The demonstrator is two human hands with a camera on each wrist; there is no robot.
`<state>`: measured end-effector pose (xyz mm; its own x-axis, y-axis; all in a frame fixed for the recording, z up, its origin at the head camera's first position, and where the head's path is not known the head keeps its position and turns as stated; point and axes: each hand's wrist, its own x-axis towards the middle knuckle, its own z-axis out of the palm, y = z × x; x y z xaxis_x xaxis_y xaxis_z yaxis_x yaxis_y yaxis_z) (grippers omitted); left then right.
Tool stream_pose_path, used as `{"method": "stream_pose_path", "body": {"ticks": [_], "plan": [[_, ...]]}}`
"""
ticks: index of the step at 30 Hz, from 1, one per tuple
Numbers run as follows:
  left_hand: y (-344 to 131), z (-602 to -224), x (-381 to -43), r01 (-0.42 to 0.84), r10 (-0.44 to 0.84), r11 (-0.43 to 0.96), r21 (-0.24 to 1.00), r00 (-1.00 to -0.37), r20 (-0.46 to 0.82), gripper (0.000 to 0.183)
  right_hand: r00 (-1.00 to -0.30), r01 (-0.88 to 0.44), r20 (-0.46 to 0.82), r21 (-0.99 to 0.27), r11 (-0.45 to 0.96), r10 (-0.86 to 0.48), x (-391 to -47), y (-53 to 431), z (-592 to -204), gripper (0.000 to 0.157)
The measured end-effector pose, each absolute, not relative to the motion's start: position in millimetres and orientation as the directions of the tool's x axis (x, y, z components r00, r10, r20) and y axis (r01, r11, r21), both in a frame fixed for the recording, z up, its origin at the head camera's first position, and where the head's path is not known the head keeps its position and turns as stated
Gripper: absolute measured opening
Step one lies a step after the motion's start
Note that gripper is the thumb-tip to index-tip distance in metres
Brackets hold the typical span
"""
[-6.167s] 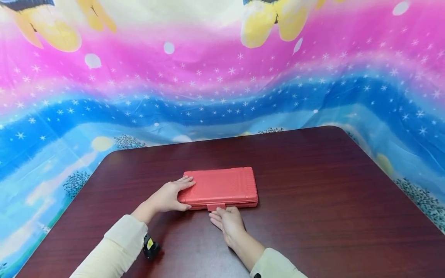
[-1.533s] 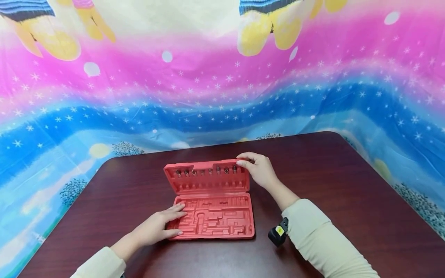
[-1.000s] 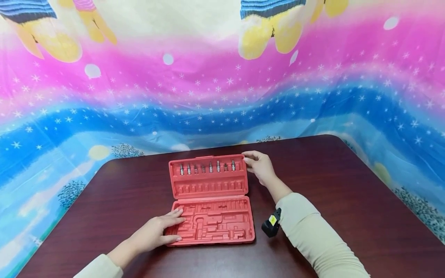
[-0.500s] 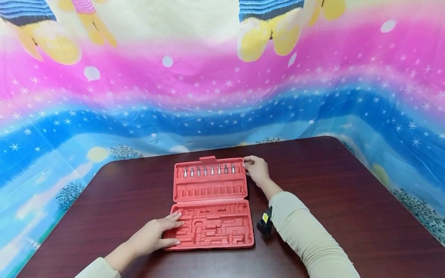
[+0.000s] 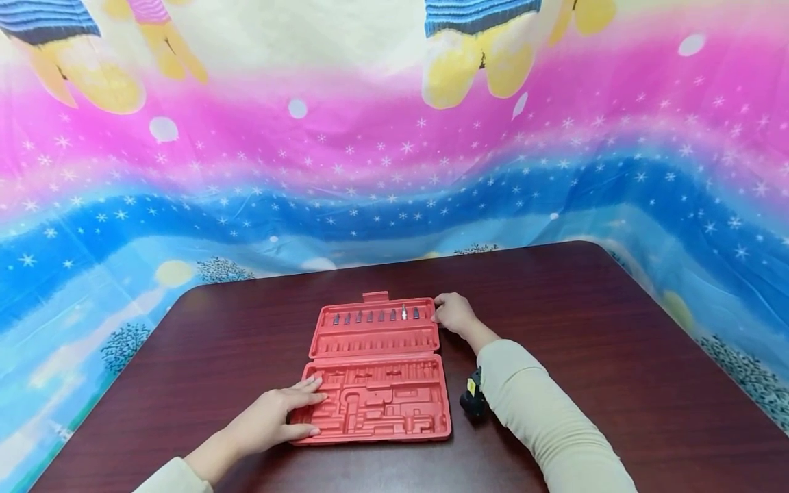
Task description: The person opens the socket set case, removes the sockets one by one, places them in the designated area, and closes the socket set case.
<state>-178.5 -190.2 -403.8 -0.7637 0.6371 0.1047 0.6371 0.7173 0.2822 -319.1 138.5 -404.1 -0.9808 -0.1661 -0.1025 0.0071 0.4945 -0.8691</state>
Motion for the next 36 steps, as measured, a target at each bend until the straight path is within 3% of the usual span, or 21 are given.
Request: {"method": "stream_pose_path", "body": {"ticks": [5,13,24,36], "plan": [[-189.7,-403.8,-178.4,0.62,0.628,0.727,0.295,-0.774,0.079,0.052,-0.981,-0.007,-0.094,-0.858,0.513,-0.171,-319.0,139.1,-403.2,0.038],[-190.9,-402.7,-179.1,0.618,0.626,0.726,0.303,-0.775,0.081,0.052,-0.991,-0.107,0.036,-0.803,0.586,-0.132,-322.1,132.9,-396.1,0.026],[-190.2,-401.4,-179.1,0.631,0.64,0.714,0.304,-0.764,0.084,0.052,-0.963,-0.039,-0.089,-0.889,0.457,-0.256,-331.2,125.8,-392.0,0.027],[-190.8,-404.1,-177.8,0.642,0.64,0.713,0.283,-0.76,0.113,0.051,-0.958,-0.102,-0.101,-0.752,0.651,-0.267,-335.2,111.1,-390.2,0.029]]}}
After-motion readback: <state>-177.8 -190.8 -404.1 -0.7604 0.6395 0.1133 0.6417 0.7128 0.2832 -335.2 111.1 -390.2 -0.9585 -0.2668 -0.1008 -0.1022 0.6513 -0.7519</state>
